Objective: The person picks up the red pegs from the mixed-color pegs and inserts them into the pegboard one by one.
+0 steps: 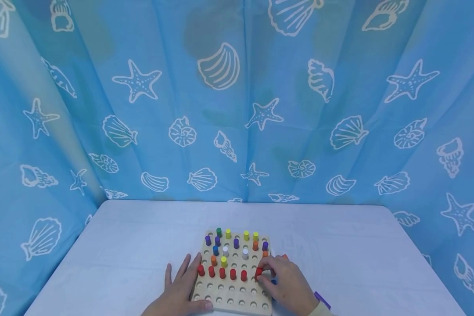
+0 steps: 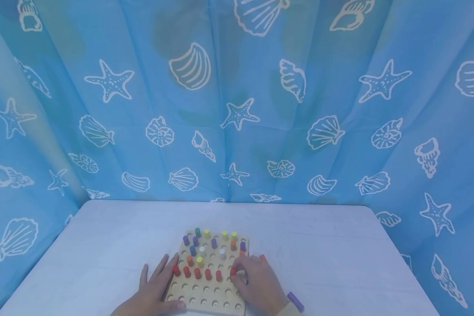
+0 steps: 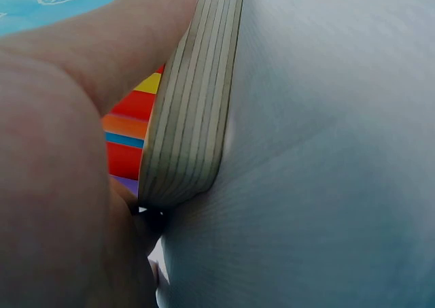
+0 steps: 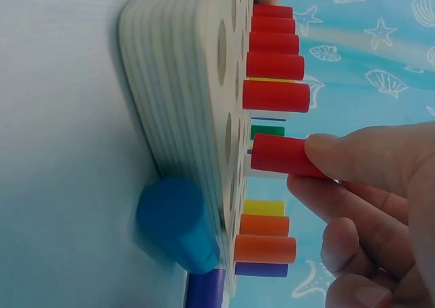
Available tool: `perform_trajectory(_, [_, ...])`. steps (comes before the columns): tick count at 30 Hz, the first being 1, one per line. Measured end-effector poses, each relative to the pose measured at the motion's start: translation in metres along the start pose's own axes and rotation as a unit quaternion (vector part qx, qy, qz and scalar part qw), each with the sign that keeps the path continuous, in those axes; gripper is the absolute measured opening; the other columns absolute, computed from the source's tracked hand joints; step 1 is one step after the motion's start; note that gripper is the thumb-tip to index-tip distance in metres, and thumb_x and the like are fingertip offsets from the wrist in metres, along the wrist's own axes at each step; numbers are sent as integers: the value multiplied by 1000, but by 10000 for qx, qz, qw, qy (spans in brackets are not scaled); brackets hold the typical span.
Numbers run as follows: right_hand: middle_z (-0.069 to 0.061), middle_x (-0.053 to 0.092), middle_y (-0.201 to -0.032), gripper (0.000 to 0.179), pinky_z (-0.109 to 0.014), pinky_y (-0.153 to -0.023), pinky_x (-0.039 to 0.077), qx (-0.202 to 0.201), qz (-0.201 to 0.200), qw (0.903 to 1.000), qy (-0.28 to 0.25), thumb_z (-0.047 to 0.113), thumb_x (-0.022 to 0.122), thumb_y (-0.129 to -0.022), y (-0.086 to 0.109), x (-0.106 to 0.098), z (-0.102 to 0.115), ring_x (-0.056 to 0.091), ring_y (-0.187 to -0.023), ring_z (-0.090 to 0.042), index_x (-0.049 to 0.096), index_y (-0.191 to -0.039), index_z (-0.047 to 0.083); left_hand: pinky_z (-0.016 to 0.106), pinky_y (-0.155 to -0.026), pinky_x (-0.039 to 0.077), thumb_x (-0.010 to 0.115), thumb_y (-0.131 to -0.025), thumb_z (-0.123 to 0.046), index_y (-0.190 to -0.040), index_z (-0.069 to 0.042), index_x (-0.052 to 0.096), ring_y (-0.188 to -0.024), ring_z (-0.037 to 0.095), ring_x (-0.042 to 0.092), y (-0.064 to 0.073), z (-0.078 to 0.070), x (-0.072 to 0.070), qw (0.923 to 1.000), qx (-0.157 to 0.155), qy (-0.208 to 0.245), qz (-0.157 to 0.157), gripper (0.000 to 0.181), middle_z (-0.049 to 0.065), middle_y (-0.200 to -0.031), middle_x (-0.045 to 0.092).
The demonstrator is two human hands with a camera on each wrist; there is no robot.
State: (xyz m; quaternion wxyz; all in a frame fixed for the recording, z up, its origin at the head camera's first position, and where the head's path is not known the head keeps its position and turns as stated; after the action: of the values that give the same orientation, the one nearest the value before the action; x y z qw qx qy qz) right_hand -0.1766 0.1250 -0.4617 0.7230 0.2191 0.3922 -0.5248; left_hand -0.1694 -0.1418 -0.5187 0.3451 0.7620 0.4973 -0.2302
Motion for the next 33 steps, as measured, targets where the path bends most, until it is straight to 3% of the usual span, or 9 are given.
perform_trajectory(18, [16,53,-78,15,-20,-55,41,-231,-119,9997,46,21,79,-88,1,6,2,46,-66,-1,68,-100,20,69,-109,-21,80,-70,-65,-160,-4,18,-153,41,0,4,-3,-1,10000,78,-17,-60,125,19,-163,26])
perform_trajectory(33, [16,56,-81,17,-20,-58,42,-67,59,9998,150,22,80,-87,0,9,4,47,-68,-1,68,-100,20,70,-109,-20,80,-69,-67,-160,-3,18,-153,42,2,0,0,2,9999,48,-134,-62,127,20,-162,27])
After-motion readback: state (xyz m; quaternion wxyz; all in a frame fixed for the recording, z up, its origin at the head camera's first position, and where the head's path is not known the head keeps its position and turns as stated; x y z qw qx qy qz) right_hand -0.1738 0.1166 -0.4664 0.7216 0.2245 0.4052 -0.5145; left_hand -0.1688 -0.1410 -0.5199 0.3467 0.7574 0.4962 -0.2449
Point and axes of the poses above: each hand's wrist, its own y-axis away from the middle knuckle, its own x-axis out of the palm, z = x × y, the point moved 5 cm from there along -y, towards the middle knuckle
